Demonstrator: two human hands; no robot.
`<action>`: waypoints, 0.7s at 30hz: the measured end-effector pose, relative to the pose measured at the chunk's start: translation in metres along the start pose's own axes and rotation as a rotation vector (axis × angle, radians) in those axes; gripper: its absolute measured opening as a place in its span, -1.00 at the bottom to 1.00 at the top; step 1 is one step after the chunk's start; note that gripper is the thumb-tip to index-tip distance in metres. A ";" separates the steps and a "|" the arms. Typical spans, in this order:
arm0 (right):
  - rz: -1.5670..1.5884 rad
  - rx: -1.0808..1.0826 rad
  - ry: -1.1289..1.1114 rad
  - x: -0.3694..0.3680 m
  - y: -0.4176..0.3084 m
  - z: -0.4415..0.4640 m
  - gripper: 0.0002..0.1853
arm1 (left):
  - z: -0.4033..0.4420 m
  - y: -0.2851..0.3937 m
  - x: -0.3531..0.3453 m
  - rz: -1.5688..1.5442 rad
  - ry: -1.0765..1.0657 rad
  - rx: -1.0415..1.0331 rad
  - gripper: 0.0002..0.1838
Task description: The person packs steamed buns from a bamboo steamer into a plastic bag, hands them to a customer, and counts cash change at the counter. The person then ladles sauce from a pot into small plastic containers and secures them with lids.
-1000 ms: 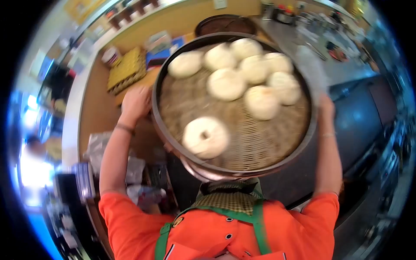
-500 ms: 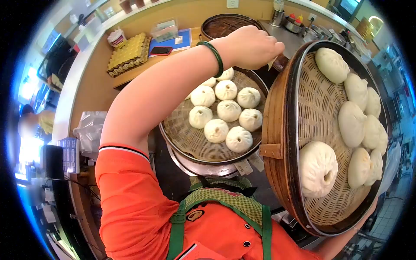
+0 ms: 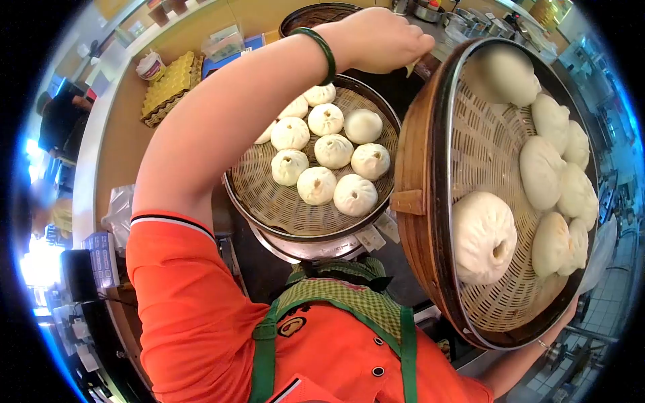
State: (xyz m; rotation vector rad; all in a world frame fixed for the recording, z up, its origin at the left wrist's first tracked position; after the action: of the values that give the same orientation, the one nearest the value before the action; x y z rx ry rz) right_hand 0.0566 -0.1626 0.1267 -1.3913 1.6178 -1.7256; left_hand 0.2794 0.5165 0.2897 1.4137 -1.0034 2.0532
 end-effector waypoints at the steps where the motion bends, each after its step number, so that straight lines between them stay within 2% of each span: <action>1: 0.006 -0.010 -0.004 0.000 0.000 -0.002 -0.69 | -0.003 0.000 0.002 -0.008 0.009 -0.006 -0.84; 21: 0.086 -0.047 -0.050 -0.060 -0.032 -0.041 -0.68 | -0.076 -0.054 0.008 0.092 0.069 0.004 -0.89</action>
State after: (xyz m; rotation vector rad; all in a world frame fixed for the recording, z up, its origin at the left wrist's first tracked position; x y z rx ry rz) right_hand 0.0588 -0.0843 0.1388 -1.3549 1.6755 -1.6017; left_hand 0.2693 0.6090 0.2975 1.3118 -1.0542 2.1554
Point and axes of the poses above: each hand's wrist, its own z-axis towards the middle knuckle, its own x-axis out of the back of the hand, y = z × x, the point moved 6 cm from there along z, towards the middle knuckle, and after that the axes turned 9 degrees about -y, right-handed, at the moved point
